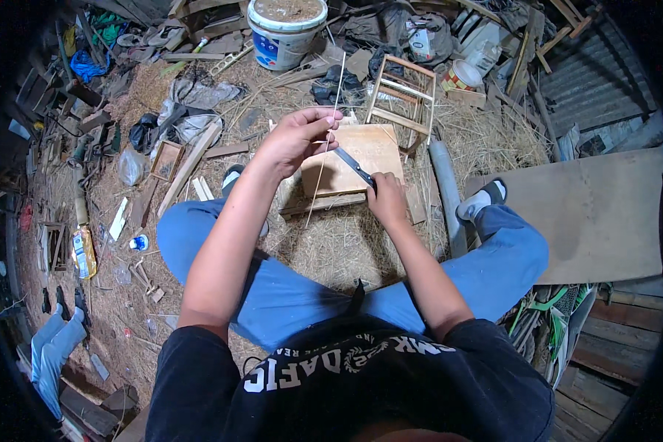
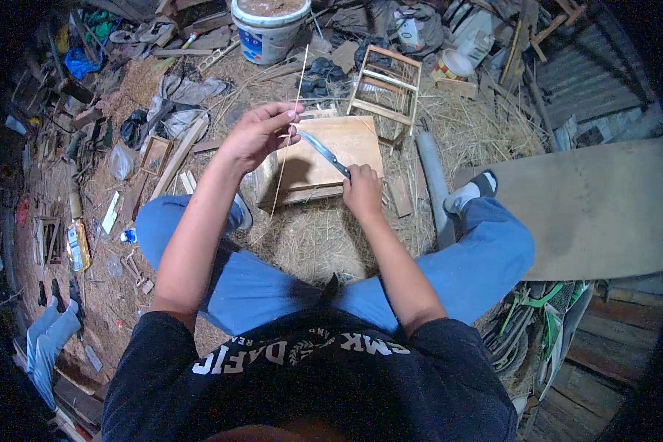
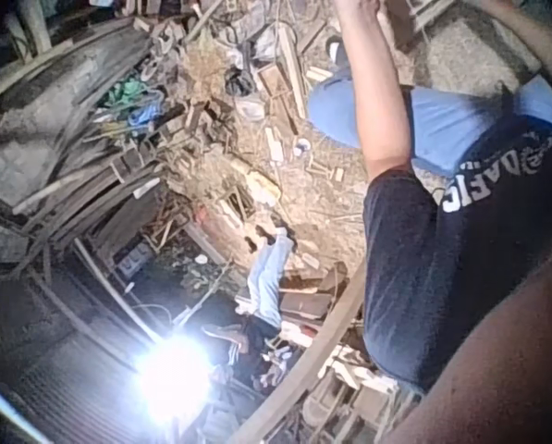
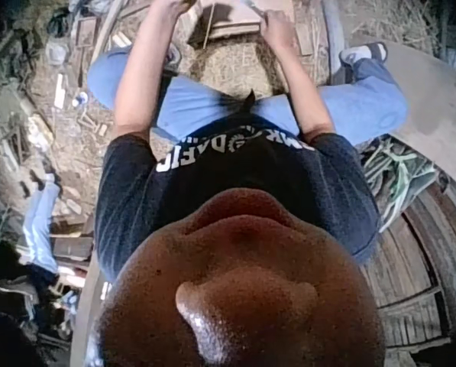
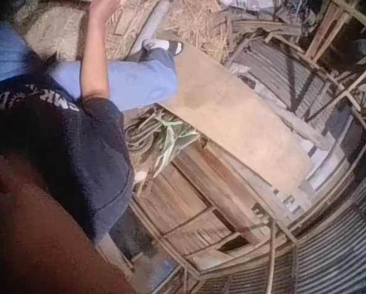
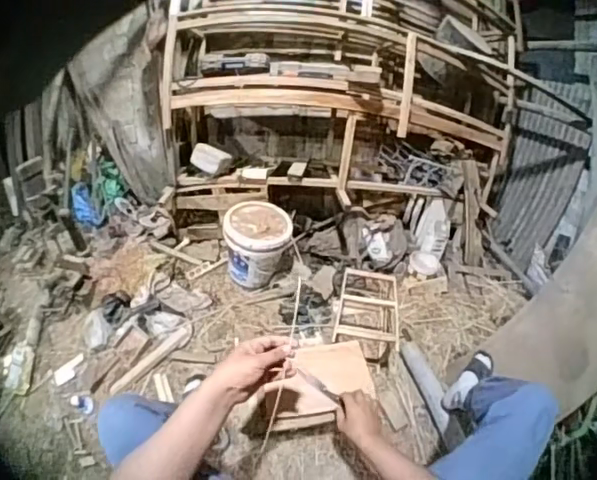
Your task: The person constructs a wooden structure by hand, using a knife to shave and prepare thin wooden sticks. They repeatedly scrape the knife along the length of the sticks while holding them against a wooden block and then insert the finished sticks into a small pre-built wooden frame.
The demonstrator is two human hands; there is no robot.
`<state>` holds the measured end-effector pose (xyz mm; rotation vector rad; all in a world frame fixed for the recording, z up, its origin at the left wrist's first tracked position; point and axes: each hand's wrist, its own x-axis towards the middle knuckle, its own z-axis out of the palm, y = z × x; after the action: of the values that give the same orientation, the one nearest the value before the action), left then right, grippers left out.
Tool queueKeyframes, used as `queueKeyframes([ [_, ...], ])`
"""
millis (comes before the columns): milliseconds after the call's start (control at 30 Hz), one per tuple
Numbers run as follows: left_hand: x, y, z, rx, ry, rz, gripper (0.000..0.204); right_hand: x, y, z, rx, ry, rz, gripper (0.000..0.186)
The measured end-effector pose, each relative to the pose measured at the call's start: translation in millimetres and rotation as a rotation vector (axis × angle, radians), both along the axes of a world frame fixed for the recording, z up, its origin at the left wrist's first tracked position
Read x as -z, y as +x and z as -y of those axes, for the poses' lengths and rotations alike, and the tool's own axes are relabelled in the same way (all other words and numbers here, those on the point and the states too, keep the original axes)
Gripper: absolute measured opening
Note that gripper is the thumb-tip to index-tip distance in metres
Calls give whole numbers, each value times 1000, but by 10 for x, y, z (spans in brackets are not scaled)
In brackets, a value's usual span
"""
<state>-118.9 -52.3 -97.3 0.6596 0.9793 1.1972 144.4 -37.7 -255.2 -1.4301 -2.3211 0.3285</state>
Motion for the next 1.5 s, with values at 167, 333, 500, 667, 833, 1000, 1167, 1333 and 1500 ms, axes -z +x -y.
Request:
queueKeyframes([
  [167, 143, -21, 44, 29, -48, -79, 26, 30, 11, -36, -12, -18, 14, 25],
  [333, 694, -150, 98, -43, 31, -591, 16, 86, -10, -70, 11, -69, 106, 20],
  [500, 1199, -170, 234, 14, 24, -1049, 15, 295, 123, -96, 220, -260, -34, 19],
  [667, 1644, -182, 461, 145, -12, -1169, 20, 558, 273, -121, 395, -485, -371, 32],
  [833, 1893, -323, 697, 165, 30, -1180, 26, 302, -39, 140, 319, -931, -819, 16],
  [1000, 2021, -351, 685, 78, -5, -1124, 19, 286, -255, 402, 318, -982, -613, 18],
  [1167, 1805, -266, 583, 57, -66, -1030, 19, 742, -180, 424, 186, -589, -439, 33],
  [1333, 1899, -293, 575, 52, -80, -1017, 21, 490, -272, 528, 346, -1014, -651, 30],
  [1500, 1924, -264, 544, 71, -77, -1010, 25, 739, -164, 495, 284, -832, -623, 26],
])
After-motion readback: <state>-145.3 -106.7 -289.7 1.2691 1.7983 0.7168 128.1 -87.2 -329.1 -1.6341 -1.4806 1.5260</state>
